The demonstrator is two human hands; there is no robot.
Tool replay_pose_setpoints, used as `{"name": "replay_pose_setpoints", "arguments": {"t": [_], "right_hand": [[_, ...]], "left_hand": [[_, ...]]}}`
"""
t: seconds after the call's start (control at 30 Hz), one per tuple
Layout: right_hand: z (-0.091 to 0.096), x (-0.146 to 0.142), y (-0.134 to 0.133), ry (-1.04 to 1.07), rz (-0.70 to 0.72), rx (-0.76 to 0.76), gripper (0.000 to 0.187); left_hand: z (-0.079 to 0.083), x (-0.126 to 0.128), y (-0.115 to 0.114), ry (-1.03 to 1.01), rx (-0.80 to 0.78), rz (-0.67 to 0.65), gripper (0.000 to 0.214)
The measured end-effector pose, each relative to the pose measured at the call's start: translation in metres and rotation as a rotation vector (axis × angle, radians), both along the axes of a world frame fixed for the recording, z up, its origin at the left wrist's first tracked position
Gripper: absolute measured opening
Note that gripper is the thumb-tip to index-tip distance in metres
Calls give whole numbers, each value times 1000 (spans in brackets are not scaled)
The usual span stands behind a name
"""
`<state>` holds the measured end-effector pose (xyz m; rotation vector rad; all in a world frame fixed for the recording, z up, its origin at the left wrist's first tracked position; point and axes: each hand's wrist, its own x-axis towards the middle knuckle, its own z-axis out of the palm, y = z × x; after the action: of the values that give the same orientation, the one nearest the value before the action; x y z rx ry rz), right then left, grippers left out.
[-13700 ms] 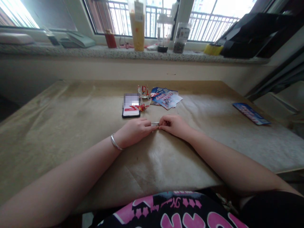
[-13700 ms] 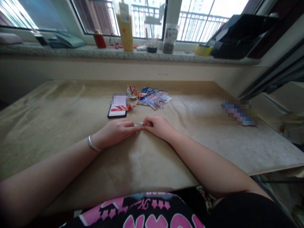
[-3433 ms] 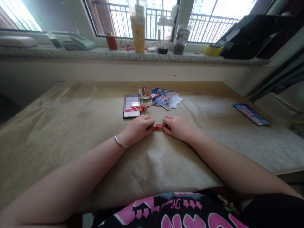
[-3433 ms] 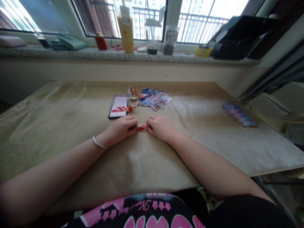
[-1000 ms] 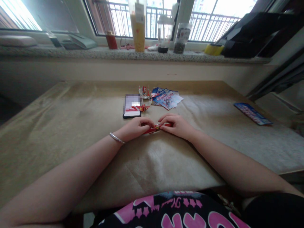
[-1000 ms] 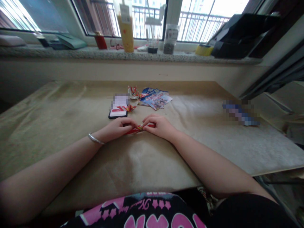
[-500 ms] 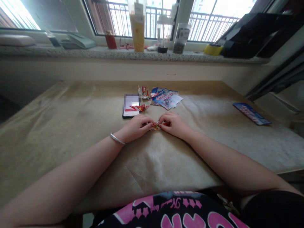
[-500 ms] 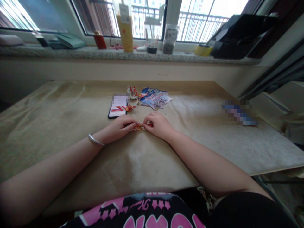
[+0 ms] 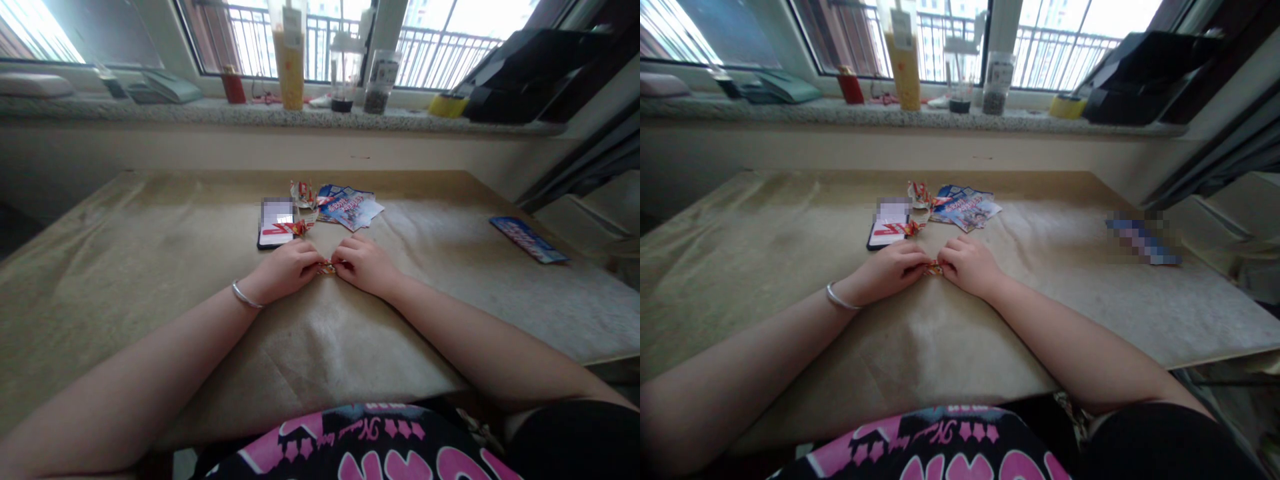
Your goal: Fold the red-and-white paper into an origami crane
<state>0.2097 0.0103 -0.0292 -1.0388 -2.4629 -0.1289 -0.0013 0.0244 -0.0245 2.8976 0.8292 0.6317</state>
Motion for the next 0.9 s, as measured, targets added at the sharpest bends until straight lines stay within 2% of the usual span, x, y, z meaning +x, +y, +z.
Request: {"name": "replay_pose_setpoints", "arguments": {"t": [0.2,0.7,0.9], "right_hand": [[1,-3,-4,-68,-1,-19,11],[4,-3,-8,-148,19,2,22],[13,-5,-18,-217,-36,-67,23]], "left_hand": [[4,1,-5,84,61,9,26],[7,0,-7,106,80,-20,26],[6,-1,-5,109,71,-26,26]]}}
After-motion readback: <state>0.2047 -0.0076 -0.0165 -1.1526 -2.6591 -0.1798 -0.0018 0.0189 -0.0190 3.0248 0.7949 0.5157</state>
